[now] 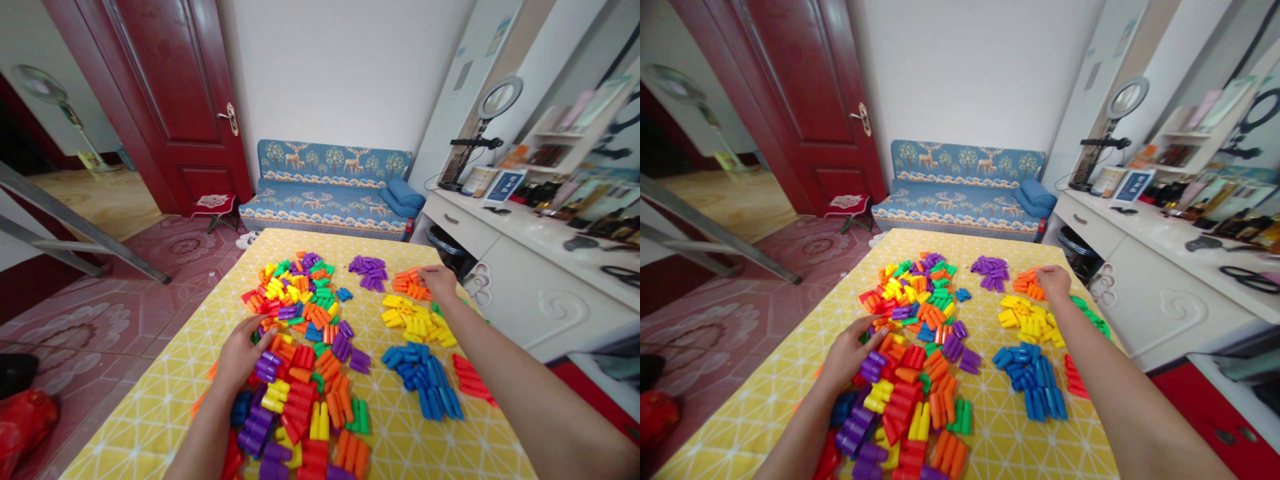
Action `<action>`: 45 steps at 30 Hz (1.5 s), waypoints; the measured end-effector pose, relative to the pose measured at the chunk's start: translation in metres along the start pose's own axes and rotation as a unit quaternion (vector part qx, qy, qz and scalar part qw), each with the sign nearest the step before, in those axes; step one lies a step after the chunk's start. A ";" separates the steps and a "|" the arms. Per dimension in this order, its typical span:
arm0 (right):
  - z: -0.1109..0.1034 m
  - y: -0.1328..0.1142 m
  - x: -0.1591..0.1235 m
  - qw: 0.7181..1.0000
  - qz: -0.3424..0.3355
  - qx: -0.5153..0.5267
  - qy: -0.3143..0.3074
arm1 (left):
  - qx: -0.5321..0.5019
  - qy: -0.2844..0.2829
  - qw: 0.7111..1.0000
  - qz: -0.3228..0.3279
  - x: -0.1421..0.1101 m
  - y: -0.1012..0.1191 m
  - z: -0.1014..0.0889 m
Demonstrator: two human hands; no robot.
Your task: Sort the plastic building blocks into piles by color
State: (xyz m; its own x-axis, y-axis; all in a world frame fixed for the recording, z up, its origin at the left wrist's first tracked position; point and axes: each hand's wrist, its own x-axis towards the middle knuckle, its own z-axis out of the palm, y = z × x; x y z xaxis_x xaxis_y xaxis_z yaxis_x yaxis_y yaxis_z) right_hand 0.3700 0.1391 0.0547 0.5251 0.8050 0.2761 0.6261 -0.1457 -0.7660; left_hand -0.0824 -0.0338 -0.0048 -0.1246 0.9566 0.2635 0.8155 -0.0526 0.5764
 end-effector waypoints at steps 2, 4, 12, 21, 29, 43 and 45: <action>0.001 0.012 0.013 0.999 0.021 -0.036 0.004 | 0.001 0.005 1.000 -0.001 0.000 0.000 0.000; 0.004 0.022 0.021 0.997 0.034 -0.070 0.005 | 0.002 0.007 1.000 -0.001 0.000 0.000 0.000; 0.016 0.039 0.027 0.993 0.032 -0.117 -0.004 | -0.001 0.002 1.000 0.001 0.000 0.000 0.000; 0.008 0.016 0.007 0.998 -0.011 -0.056 0.040 | -0.002 -0.004 1.000 0.000 0.000 0.000 0.000; 0.018 -0.071 -0.150 0.938 -0.209 0.171 -0.216 | -0.003 -0.001 1.000 -0.002 0.000 0.003 -0.002; -0.009 -0.119 -0.321 0.810 -0.365 -0.123 -0.442 | -0.010 0.001 1.000 0.002 0.000 0.001 0.000; -0.011 -0.124 -0.324 0.806 -0.355 -0.155 -0.449 | -0.010 0.003 1.000 0.002 0.000 0.001 0.000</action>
State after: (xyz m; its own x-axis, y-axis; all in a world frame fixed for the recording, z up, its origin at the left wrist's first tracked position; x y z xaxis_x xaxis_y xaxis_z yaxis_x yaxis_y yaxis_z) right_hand 0.1280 -0.1102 0.0666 -0.5689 0.8204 -0.0568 0.7721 0.5091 -0.3803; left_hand -0.0816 -0.0337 -0.0039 -0.1248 0.9547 0.2700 0.8047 -0.0618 0.5905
